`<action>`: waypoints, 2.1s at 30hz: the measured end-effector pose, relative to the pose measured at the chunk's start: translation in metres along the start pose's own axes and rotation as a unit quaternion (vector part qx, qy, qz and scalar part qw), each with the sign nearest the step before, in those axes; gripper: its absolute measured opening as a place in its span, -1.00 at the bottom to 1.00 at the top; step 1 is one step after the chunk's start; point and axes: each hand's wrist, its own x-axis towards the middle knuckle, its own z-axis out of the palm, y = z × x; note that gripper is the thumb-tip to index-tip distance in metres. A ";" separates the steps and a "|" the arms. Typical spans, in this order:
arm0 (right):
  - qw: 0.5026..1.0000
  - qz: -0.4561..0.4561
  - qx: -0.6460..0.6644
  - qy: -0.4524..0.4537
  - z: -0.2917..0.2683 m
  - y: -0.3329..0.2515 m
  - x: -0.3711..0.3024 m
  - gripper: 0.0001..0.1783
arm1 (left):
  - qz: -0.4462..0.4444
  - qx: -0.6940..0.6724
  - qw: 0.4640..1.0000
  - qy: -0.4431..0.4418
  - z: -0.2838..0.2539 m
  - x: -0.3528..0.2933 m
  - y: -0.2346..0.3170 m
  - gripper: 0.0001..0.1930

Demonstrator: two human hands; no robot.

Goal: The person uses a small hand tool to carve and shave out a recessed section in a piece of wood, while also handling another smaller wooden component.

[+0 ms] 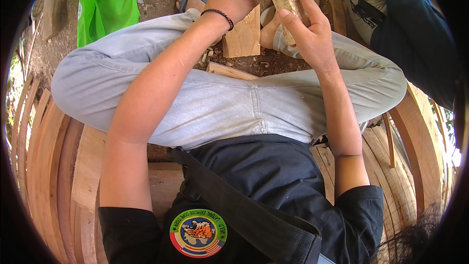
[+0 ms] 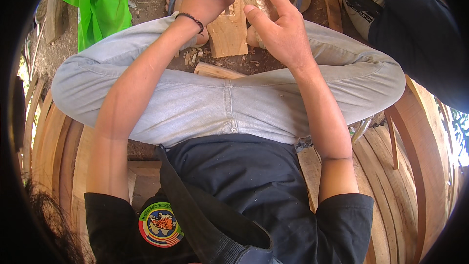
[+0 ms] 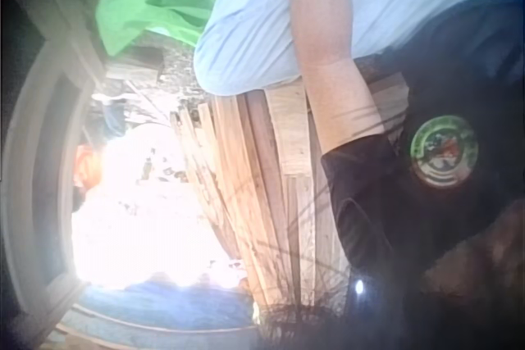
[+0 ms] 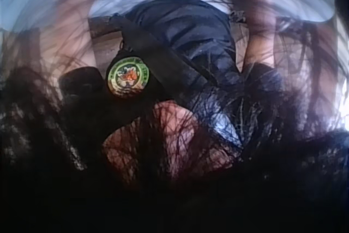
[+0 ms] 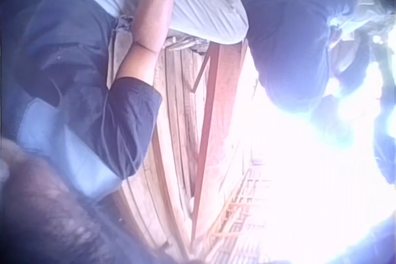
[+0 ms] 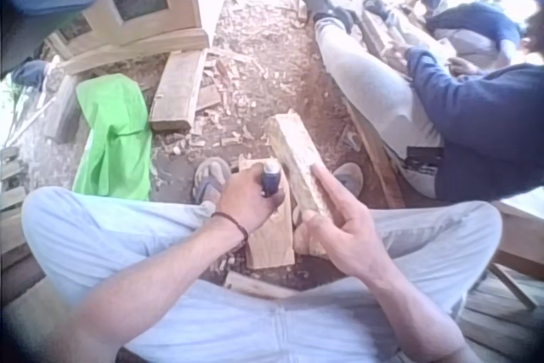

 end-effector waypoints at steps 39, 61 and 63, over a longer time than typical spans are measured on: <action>0.988 -0.104 0.115 0.000 -0.022 0.021 0.024 -0.30 | -0.184 -0.079 0.976 0.090 -0.016 0.029 -0.050 -0.55; 0.997 -0.074 -0.030 -0.018 -0.017 -0.003 0.009 -0.29 | -0.073 0.057 0.991 0.093 -0.001 0.009 -0.018 -0.49; 0.997 -0.074 -0.007 -0.020 -0.016 -0.002 0.007 -0.29 | -0.064 0.057 0.994 0.073 -0.001 0.010 -0.018 -0.50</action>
